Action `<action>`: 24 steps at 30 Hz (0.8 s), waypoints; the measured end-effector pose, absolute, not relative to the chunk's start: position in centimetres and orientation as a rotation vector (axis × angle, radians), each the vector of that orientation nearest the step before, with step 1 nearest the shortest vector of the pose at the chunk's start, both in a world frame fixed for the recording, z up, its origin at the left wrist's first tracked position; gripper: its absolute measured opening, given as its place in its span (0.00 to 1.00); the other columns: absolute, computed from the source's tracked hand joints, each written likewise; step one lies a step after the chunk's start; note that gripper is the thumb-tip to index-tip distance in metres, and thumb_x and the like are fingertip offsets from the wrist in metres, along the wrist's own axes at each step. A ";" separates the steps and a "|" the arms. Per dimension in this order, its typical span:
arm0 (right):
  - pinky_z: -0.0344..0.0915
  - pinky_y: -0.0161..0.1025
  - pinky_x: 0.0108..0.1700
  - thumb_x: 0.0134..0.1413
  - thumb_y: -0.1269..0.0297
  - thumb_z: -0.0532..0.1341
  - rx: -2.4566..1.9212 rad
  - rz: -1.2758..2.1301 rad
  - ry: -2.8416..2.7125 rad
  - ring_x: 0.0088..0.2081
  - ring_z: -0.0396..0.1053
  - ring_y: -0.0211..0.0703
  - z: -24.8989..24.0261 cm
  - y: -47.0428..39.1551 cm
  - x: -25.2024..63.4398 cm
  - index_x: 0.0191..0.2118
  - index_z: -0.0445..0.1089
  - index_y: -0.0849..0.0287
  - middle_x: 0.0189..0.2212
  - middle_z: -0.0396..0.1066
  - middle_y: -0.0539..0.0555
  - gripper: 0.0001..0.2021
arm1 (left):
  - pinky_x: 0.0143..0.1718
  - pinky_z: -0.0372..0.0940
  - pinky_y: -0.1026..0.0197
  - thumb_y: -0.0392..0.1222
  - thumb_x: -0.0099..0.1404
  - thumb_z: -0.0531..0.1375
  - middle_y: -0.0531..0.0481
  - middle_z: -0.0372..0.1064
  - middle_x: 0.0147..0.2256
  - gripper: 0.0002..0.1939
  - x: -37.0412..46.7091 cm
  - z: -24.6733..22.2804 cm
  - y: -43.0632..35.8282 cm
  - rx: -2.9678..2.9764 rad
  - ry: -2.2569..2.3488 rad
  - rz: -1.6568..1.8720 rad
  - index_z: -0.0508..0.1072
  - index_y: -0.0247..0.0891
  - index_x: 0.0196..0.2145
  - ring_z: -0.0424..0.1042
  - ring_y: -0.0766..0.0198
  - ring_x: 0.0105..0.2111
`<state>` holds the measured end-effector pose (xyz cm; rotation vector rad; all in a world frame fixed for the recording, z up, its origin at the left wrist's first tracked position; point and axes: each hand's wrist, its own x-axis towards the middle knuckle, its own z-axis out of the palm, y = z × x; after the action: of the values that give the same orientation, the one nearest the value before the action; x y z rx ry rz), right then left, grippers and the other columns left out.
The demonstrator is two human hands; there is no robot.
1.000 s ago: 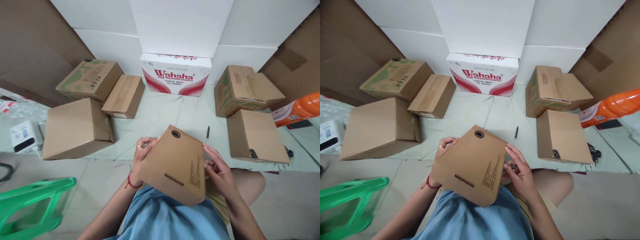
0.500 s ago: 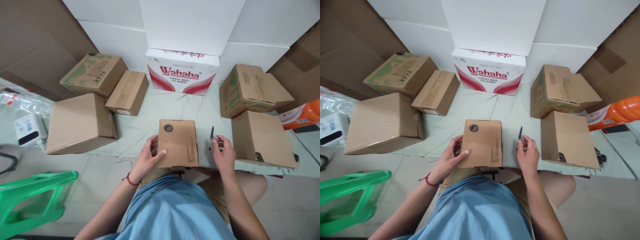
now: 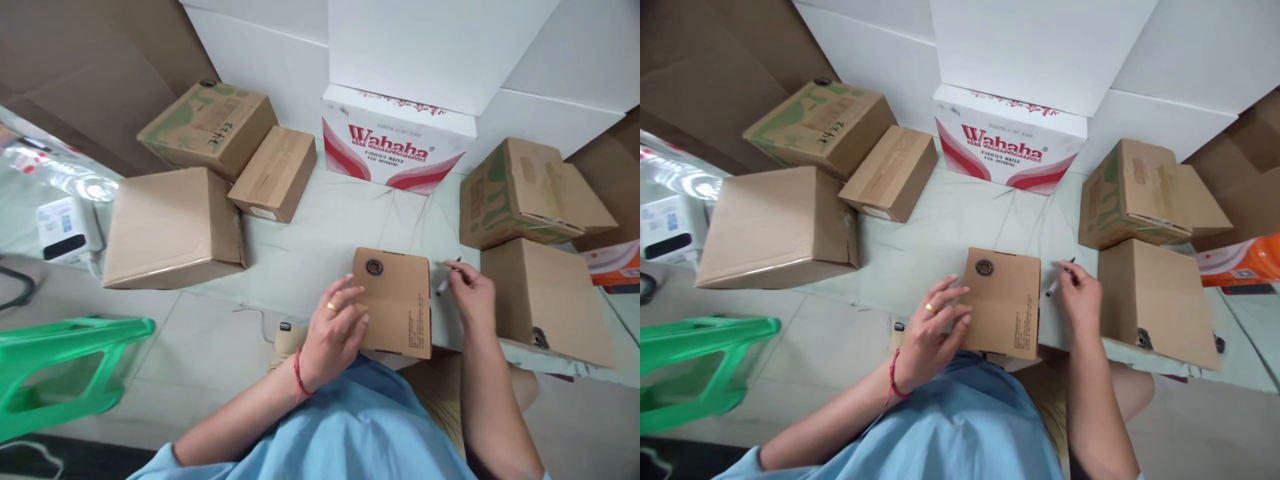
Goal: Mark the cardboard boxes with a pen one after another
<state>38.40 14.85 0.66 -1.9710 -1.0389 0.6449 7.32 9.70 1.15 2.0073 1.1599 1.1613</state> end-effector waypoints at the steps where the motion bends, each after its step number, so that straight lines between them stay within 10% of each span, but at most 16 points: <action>1: 0.57 0.39 0.29 0.52 0.55 0.64 -1.775 0.728 -0.884 0.25 0.62 0.42 1.4 14.7 38.7 0.45 0.81 0.58 0.26 0.72 0.52 0.18 | 0.66 0.70 0.40 0.33 0.73 0.61 0.39 0.79 0.53 0.10 7.6 1.5 9.8 2.042 1.074 1.171 0.80 0.42 0.46 0.70 0.44 0.68; 6: 0.55 0.36 0.25 0.48 0.58 0.72 -1.180 1.023 -0.735 0.26 0.57 0.37 6.3 14.7 36.4 0.45 0.77 0.52 0.29 0.65 0.48 0.16 | 0.63 0.71 0.40 0.36 0.75 0.59 0.38 0.81 0.56 0.12 9.4 1.4 10.8 2.159 0.939 0.954 0.81 0.40 0.51 0.76 0.44 0.63; 12: 0.51 0.35 0.24 0.66 0.35 0.63 -1.317 1.091 -1.029 0.20 0.54 0.35 5.6 15.8 28.7 0.31 0.68 0.52 0.19 0.57 0.44 0.24 | 0.62 0.70 0.42 0.35 0.74 0.59 0.37 0.81 0.57 0.18 10.3 -0.3 11.5 2.233 0.911 1.018 0.79 0.40 0.57 0.78 0.47 0.61; 17: 0.65 0.38 0.31 0.70 0.49 0.63 -1.496 0.859 -1.424 0.25 0.66 0.39 3.0 15.5 26.8 0.48 0.74 0.52 0.23 0.68 0.45 0.13 | 0.61 0.70 0.47 0.30 0.72 0.58 0.38 0.82 0.56 0.20 10.3 -0.5 11.5 2.201 0.904 1.154 0.78 0.38 0.58 0.78 0.50 0.59; 24: 0.69 0.37 0.33 0.63 0.61 0.65 -1.592 0.771 -1.419 0.29 0.73 0.41 3.2 15.6 27.8 0.39 0.76 0.54 0.28 0.77 0.48 0.04 | 0.60 0.72 0.50 0.29 0.72 0.59 0.41 0.84 0.51 0.14 10.5 -0.5 12.1 2.211 0.907 1.208 0.77 0.36 0.52 0.81 0.53 0.55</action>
<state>27.76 15.60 3.19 -1.5920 -1.4187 0.7707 10.53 12.08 -0.45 2.2110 0.9066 1.2076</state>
